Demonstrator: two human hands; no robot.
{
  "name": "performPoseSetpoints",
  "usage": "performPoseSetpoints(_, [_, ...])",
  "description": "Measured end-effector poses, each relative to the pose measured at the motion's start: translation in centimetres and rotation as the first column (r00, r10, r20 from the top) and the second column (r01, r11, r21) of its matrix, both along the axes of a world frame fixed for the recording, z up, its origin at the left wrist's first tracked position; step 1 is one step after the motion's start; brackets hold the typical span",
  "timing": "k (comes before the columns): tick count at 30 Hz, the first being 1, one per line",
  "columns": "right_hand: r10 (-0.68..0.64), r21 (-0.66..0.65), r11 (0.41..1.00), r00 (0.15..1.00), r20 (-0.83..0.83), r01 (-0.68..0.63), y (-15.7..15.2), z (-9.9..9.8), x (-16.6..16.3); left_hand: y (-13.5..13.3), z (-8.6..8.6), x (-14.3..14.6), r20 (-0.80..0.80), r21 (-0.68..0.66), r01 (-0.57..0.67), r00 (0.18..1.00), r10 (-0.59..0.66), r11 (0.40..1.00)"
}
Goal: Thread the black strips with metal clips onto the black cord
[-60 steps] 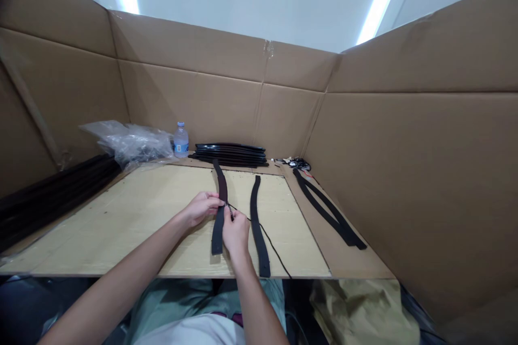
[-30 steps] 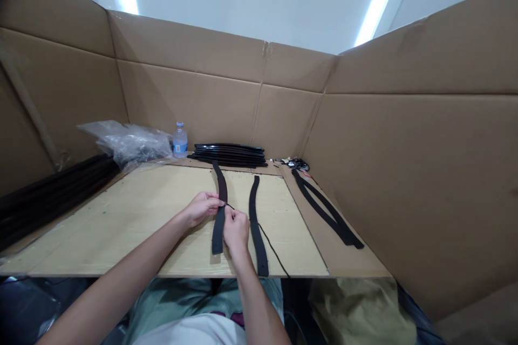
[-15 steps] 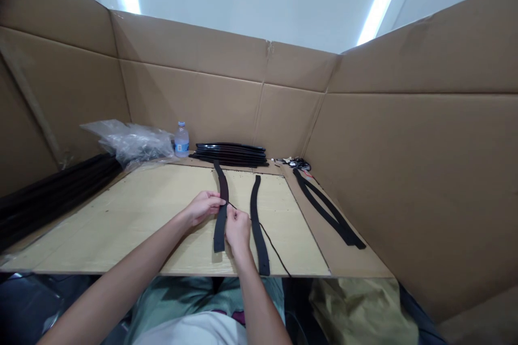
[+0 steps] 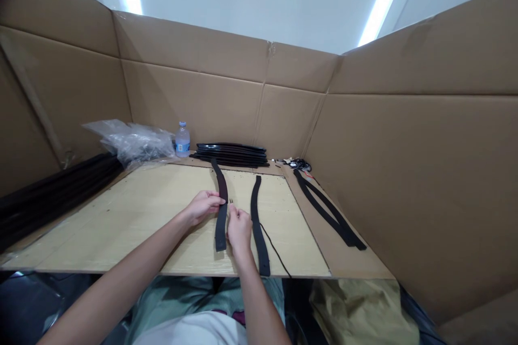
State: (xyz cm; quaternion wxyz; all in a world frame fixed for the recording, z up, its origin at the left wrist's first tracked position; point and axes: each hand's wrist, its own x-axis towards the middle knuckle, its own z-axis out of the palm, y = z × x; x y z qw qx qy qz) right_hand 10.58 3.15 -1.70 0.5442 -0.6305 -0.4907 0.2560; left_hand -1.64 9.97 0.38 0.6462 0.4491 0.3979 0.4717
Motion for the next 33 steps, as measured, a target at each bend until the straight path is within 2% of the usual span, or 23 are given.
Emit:
performPoseSetpoints(6, [-0.002,-0.033,0.999,0.992,0.124,0.006,1.2,1.5,-0.2,0.2,-0.1,-0.2,0.022,0.008,-0.069,0.997,0.069,0.998])
performPoseSetpoints(9, [0.052,-0.075,0.996,0.984,0.169,-0.039,2.9,2.4,-0.3,0.4,0.1,-0.4,0.028,0.033,-0.061,0.998,0.060,0.998])
performPoseSetpoints(15, [0.059,-0.079,0.995,0.996,0.069,-0.054,5.6,3.6,-0.4,0.9,0.1,-1.1,0.109,0.024,-0.065,0.992,0.062,0.998])
performPoseSetpoints(18, [0.045,-0.108,0.993,0.998,0.033,-0.041,6.0,3.8,-0.6,0.9,0.1,-1.2,0.118,0.028,-0.085,0.990,0.081,0.996])
performPoseSetpoints(21, [0.010,-0.103,0.995,0.998,0.068,-0.003,6.0,4.1,-0.8,0.7,0.3,-1.0,0.124,0.058,-0.095,0.989,0.087,0.994])
performPoseSetpoints(25, [0.007,-0.023,1.000,0.986,0.166,-0.003,5.5,4.4,-0.6,0.6,0.9,-0.6,0.098,0.134,-0.088,0.992,0.075,0.987])
performPoseSetpoints(28, [0.014,0.081,0.996,0.961,0.276,-0.038,4.7,5.0,0.4,-0.6,1.1,-0.9,-0.038,0.235,-0.105,0.992,0.117,0.966])
performPoseSetpoints(30, [0.002,0.132,0.990,0.948,0.318,-0.046,4.3,5.5,1.4,-2.7,0.8,-1.4,-0.257,0.368,-0.077,0.949,0.181,0.927])
performPoseSetpoints(32, [-0.025,0.159,0.987,0.942,0.334,-0.030,4.2,6.0,2.6,-5.9,0.2,-2.1,-0.498,0.487,0.152,0.857,0.131,0.860])
performPoseSetpoints(33, [-0.040,0.166,0.986,0.942,0.334,-0.017,4.3,6.2,3.2,-7.5,-0.2,-2.3,-0.590,0.520,0.285,0.802,0.097,0.805])
